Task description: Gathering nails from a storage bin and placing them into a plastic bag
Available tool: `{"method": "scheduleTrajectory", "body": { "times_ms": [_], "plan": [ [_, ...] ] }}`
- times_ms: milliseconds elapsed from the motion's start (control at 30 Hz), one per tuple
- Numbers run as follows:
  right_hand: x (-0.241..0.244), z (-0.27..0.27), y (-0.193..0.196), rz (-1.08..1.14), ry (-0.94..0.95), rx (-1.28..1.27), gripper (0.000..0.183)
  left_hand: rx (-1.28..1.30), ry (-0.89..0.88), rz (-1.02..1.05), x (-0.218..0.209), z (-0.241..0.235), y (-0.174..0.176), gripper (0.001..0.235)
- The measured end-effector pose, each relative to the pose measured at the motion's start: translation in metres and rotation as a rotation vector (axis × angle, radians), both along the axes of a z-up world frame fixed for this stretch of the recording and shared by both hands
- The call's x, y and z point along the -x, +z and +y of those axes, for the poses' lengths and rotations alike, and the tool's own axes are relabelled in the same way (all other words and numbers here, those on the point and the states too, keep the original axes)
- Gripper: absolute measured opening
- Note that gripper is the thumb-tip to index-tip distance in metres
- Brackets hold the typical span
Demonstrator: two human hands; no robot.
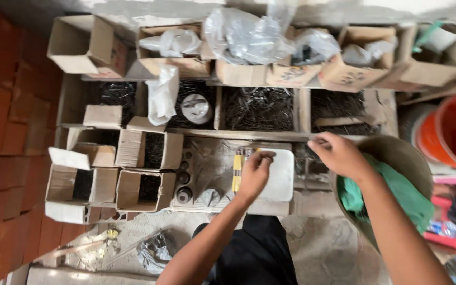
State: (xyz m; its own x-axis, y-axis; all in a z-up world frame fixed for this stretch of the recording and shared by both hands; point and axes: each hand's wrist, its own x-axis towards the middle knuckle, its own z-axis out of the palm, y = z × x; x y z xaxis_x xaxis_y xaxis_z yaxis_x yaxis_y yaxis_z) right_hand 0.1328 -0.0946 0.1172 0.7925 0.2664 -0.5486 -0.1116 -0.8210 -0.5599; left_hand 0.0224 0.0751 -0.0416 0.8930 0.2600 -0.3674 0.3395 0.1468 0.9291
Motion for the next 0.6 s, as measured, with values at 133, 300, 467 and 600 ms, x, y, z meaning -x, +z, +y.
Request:
{"method": "scheduleTrajectory", "body": {
  "times_ms": [133,300,467,600],
  "plan": [
    [-0.084,0.033,-0.103,0.215,0.18,0.022,0.061,0.009,0.097,0.145,-0.031,0.06,-0.005,0.032],
    [-0.167,0.052,-0.26,0.224,0.041,0.052,0.086,-0.147,0.15,0.348,-0.069,0.102,-0.049,0.044],
    [-0.15,0.096,-0.283,0.341,-0.026,0.03,0.1,-0.151,0.171,0.384,-0.096,0.113,-0.1,0.052],
    [-0.143,0.096,-0.306,0.19,0.27,0.36,0.119,-0.139,0.188,0.367,-0.108,0.114,-0.117,0.054]
  ]
}}
